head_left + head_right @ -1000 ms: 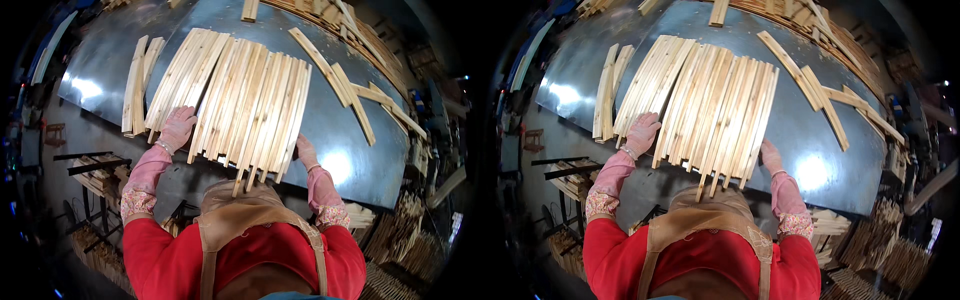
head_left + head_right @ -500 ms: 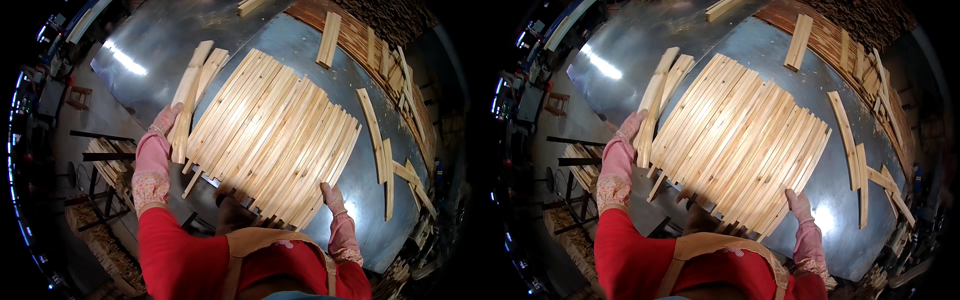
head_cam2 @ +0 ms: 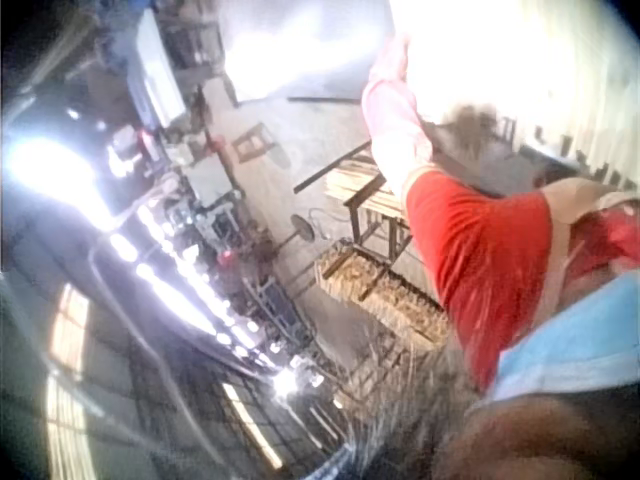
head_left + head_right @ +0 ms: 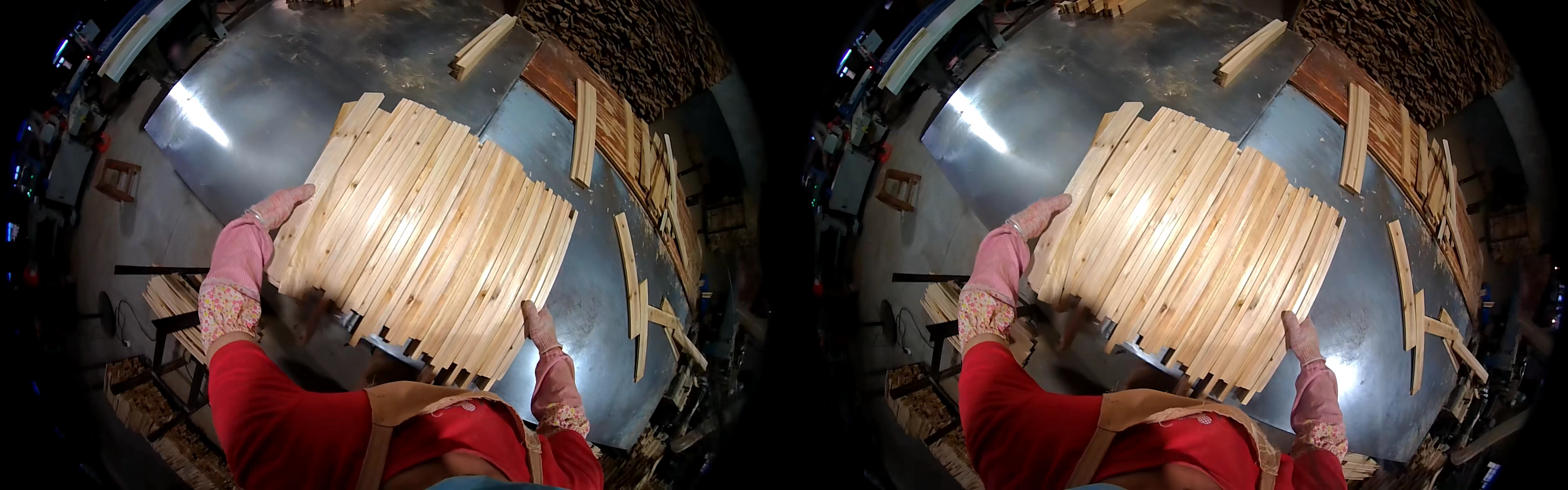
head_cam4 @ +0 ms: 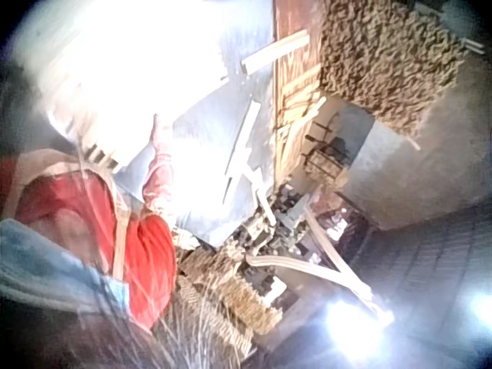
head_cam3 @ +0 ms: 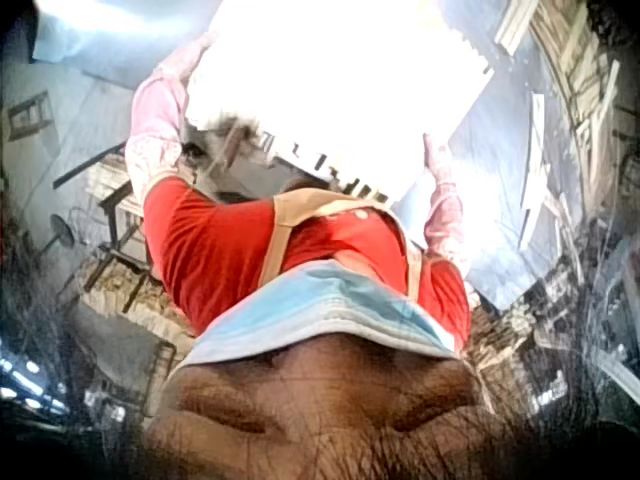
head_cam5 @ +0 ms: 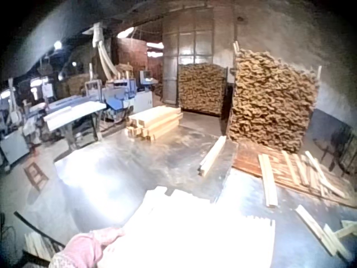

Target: The person sorts and stacks thin wooden slats on a large, round metal table. They pick up individual pieces from a pile, align them, and place them into a neat stack, occasionally moving the stack to a different position on the table.

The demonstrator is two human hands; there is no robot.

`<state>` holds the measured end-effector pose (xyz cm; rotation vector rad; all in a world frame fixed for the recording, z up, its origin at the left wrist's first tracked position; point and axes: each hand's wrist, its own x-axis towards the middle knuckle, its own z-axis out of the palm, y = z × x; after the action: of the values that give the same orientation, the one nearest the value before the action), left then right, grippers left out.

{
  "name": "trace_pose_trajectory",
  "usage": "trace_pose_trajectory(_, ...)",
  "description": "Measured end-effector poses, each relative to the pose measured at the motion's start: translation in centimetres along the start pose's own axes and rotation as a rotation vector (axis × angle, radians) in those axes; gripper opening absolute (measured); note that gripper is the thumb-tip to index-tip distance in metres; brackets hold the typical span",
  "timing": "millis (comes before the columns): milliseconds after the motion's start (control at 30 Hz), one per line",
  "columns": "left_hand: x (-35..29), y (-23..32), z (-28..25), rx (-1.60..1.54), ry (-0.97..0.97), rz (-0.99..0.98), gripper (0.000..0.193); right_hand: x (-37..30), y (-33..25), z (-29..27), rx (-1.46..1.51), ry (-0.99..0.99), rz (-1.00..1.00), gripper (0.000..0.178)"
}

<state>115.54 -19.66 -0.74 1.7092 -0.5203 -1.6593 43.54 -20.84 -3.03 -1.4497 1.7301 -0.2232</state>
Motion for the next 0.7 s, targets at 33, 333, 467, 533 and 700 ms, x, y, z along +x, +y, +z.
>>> trace_pose_trajectory(33,1.1,-0.6,-1.4,0.037,-0.003,-0.032,0.065,-0.1,-1.4,0.2,-0.021,0.016,0.043,0.078)
trace_pose_trajectory(333,0.7,1.3,-0.4,0.19,-0.094,0.105,0.067,-1.0,-3.2,2.3,0.257,0.007,0.04,0.062)
trace_pose_trajectory(467,1.7,2.4,-0.8,0.153,-0.17,0.015,0.072,2.7,7.1,4.2,0.35,0.209,-0.14,0.068)
trace_pose_trajectory(533,2.1,1.6,-2.6,0.115,-0.131,0.097,0.074,6.0,11.3,3.8,0.368,0.185,-0.178,0.071)
trace_pose_trajectory(700,-4.0,7.3,-3.3,0.36,0.069,0.232,0.079,5.4,10.8,2.9,0.356,0.125,-0.069,0.075)
